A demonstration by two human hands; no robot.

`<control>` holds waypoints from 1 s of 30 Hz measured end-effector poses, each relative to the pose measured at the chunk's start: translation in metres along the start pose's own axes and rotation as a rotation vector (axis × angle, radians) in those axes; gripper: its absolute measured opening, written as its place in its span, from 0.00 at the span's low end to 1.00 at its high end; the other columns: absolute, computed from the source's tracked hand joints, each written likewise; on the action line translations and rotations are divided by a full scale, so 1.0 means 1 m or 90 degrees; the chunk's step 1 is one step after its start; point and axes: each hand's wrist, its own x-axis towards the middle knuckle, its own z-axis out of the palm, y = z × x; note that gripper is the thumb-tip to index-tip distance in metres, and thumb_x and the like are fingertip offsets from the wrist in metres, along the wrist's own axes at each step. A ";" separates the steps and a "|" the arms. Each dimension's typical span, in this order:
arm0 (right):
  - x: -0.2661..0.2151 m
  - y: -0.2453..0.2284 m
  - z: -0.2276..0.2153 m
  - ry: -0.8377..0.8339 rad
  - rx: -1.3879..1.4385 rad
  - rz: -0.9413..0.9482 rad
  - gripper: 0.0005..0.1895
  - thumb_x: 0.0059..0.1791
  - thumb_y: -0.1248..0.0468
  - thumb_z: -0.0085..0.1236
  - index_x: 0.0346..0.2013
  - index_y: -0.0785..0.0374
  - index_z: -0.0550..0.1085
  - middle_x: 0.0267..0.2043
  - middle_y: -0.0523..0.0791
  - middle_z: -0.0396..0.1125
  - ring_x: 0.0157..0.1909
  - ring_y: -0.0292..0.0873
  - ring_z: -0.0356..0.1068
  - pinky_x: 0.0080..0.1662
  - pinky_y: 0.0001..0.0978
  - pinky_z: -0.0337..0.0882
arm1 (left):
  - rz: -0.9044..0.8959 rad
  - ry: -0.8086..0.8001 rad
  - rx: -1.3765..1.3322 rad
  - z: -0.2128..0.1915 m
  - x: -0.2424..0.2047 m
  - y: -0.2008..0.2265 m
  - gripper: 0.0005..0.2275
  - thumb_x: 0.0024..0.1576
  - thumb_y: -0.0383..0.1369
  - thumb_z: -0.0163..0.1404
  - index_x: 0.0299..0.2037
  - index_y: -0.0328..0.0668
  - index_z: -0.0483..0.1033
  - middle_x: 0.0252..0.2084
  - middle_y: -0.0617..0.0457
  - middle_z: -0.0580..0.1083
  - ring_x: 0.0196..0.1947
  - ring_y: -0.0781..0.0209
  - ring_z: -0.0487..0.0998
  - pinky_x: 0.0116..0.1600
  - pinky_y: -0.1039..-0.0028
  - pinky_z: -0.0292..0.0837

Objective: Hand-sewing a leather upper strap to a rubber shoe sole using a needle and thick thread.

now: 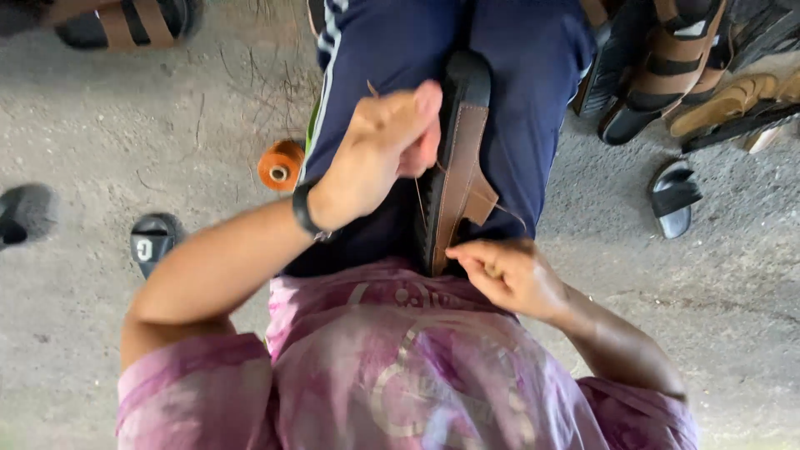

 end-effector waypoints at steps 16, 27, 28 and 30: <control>0.004 -0.026 -0.017 -0.060 -0.689 -0.203 0.19 0.52 0.63 0.49 0.57 0.48 0.75 0.36 0.40 0.63 0.27 0.36 0.65 0.29 0.24 0.71 | 0.238 -0.147 0.704 -0.009 -0.087 -0.020 0.26 0.45 0.37 0.68 0.49 0.30 0.70 0.44 0.39 0.71 0.45 0.38 0.80 0.48 0.60 0.80; -0.002 0.027 0.020 -0.008 -0.543 -0.221 0.10 0.52 0.64 0.51 0.46 0.63 0.73 0.34 0.46 0.67 0.24 0.44 0.70 0.24 0.29 0.71 | 0.248 -0.076 0.753 -0.010 -0.087 -0.041 0.24 0.42 0.43 0.67 0.42 0.38 0.71 0.45 0.45 0.69 0.44 0.44 0.79 0.45 0.64 0.80; -0.004 0.029 0.018 0.000 -0.466 -0.191 0.10 0.52 0.63 0.54 0.45 0.65 0.73 0.33 0.47 0.68 0.24 0.47 0.71 0.24 0.31 0.71 | 0.271 -0.076 0.825 -0.009 -0.089 -0.041 0.23 0.42 0.46 0.66 0.35 0.38 0.70 0.47 0.45 0.65 0.42 0.44 0.78 0.40 0.66 0.80; -0.006 0.022 0.015 0.000 -0.473 -0.171 0.13 0.53 0.59 0.53 0.47 0.65 0.73 0.34 0.48 0.69 0.24 0.47 0.72 0.25 0.32 0.72 | 0.197 -0.051 0.618 -0.001 -0.098 -0.013 0.17 0.47 0.39 0.65 0.28 0.39 0.67 0.46 0.46 0.68 0.36 0.49 0.79 0.35 0.71 0.77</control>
